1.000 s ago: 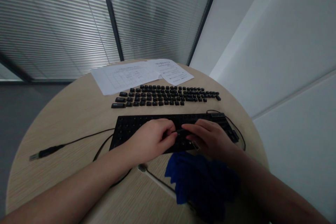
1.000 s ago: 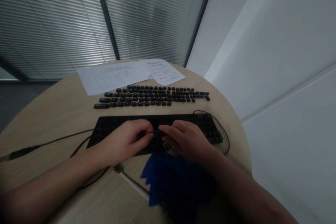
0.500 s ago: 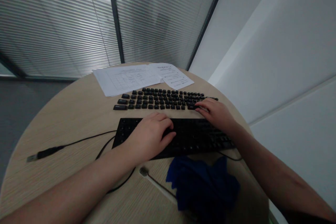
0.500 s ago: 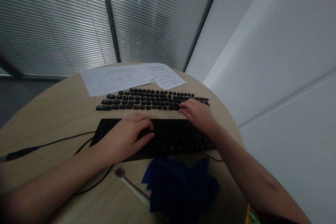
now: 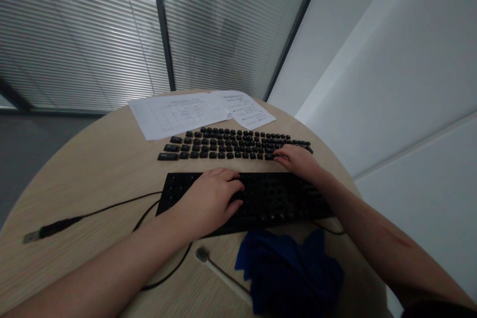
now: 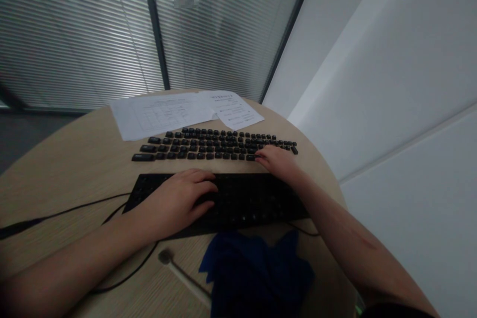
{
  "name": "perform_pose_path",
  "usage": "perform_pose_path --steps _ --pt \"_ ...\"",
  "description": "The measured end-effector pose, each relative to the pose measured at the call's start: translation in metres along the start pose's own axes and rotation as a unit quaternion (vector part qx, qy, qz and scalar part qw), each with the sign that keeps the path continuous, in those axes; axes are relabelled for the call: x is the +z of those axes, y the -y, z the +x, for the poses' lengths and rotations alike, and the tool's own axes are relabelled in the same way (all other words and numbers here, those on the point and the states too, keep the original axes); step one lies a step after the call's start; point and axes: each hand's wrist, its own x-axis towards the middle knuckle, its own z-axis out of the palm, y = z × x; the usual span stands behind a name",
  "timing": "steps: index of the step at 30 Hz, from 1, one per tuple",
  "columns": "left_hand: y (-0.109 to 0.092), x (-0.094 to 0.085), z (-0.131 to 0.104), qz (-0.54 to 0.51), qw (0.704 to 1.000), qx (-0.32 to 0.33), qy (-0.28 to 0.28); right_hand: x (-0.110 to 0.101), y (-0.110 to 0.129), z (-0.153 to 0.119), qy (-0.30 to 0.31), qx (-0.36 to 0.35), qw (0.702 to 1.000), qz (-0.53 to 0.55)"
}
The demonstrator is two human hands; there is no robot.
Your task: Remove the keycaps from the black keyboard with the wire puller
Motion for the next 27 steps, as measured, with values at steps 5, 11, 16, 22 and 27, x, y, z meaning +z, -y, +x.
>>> perform_pose_path --steps 5,11,16,22,27 --pt "0.003 0.001 0.001 -0.003 1.000 0.013 -0.005 0.002 0.001 0.000 0.007 0.006 1.000 -0.005" --pt "0.003 -0.001 0.002 -0.001 1.000 0.013 -0.004 0.003 0.000 0.000 0.003 0.003 1.000 -0.002" --pt "0.003 0.000 0.002 0.004 1.000 0.013 -0.008 0.006 -0.003 0.002 -0.005 -0.003 1.000 -0.001" --pt "0.005 -0.001 0.002 -0.002 1.000 0.027 -0.009 -0.009 -0.004 -0.010 -0.066 -0.010 0.997 0.037" --pt "0.007 -0.002 0.001 -0.003 0.999 0.045 -0.008 -0.037 0.012 -0.056 -0.097 -0.049 0.988 0.107"
